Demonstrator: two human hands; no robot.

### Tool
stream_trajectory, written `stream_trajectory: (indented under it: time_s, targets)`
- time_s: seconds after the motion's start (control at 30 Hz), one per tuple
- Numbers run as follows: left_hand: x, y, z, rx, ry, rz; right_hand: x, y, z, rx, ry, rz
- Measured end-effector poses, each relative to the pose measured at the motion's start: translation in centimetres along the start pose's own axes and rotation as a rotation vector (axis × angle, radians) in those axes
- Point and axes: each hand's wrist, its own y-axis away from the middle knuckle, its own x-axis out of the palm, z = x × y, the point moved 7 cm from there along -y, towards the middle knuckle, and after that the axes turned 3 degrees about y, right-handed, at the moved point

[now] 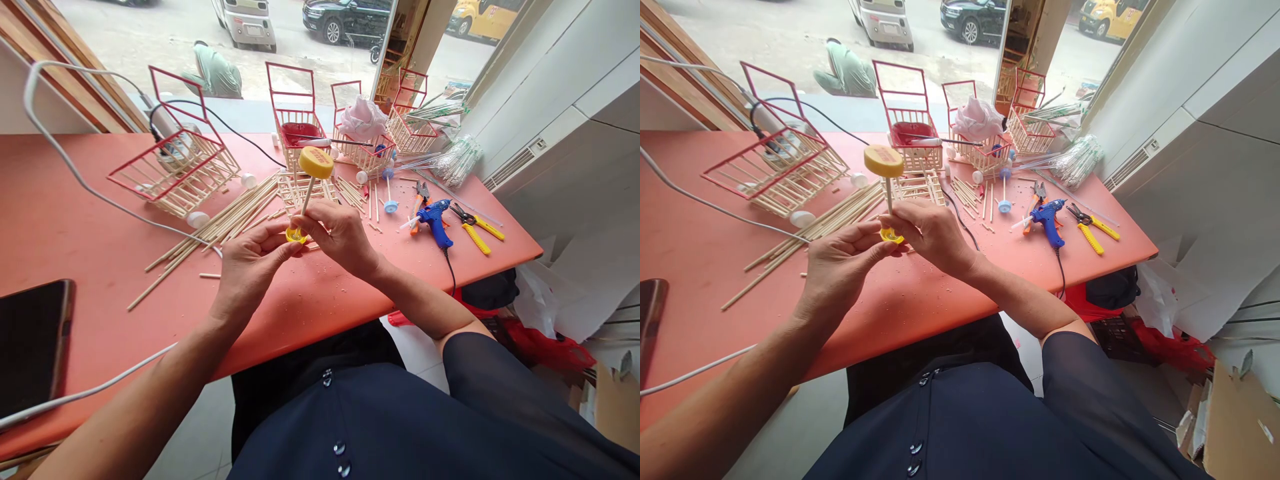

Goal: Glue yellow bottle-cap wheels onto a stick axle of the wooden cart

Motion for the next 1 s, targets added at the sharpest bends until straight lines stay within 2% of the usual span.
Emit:
stream_trajectory:
  time_s: [0.33,1.0]
  targets:
    - [0.05,-0.07,0.10,-0.004,0.001,0.001,-0.14,-0.02,0.12,-0.023,-0.013,-0.017]
    - [0.05,0.09,-0.02,-0.011,-0.005,0.000,-0.10,0.00,0.13,0.019,-0.020,0.020]
